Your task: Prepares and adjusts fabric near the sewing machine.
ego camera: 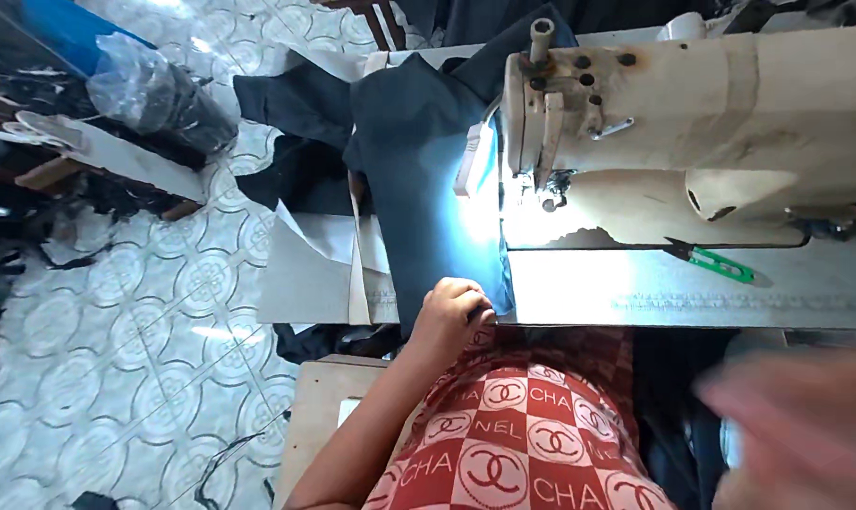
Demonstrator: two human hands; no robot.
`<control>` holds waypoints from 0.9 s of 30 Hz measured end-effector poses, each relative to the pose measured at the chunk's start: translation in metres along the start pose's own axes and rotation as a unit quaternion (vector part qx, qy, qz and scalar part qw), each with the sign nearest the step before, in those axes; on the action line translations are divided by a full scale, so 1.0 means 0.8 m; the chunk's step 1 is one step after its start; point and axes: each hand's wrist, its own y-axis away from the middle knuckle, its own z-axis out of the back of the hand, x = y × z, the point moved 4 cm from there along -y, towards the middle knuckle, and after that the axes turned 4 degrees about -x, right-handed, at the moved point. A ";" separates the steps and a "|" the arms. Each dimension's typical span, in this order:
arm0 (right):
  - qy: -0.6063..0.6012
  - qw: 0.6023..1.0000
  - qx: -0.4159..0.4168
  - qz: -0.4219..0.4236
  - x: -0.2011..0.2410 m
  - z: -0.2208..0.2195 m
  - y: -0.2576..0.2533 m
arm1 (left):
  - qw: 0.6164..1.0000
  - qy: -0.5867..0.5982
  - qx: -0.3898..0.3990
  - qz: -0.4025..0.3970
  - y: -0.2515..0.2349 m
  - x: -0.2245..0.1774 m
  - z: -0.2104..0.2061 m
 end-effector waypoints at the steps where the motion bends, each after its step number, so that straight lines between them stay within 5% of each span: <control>1: 0.063 0.997 -0.022 0.034 -0.032 -0.041 -0.019 | 1.000 -0.001 0.002 0.000 0.000 -0.001 0.000; 5: 0.285 0.948 0.121 0.070 -0.151 -0.155 -0.021 | 1.000 -0.018 -0.003 -0.007 -0.003 -0.006 -0.001; 9: 0.404 0.904 0.079 0.117 -0.189 -0.183 -0.019 | 0.999 -0.042 -0.030 -0.001 0.000 -0.010 -0.001; 19: 0.424 0.904 0.043 0.048 -0.186 -0.172 -0.031 | 0.964 -0.191 -0.185 0.023 0.030 0.011 0.021; 27: 0.320 0.946 0.031 -0.040 -0.174 -0.164 -0.047 | 0.980 -0.119 -0.139 0.072 0.047 0.026 0.049</control>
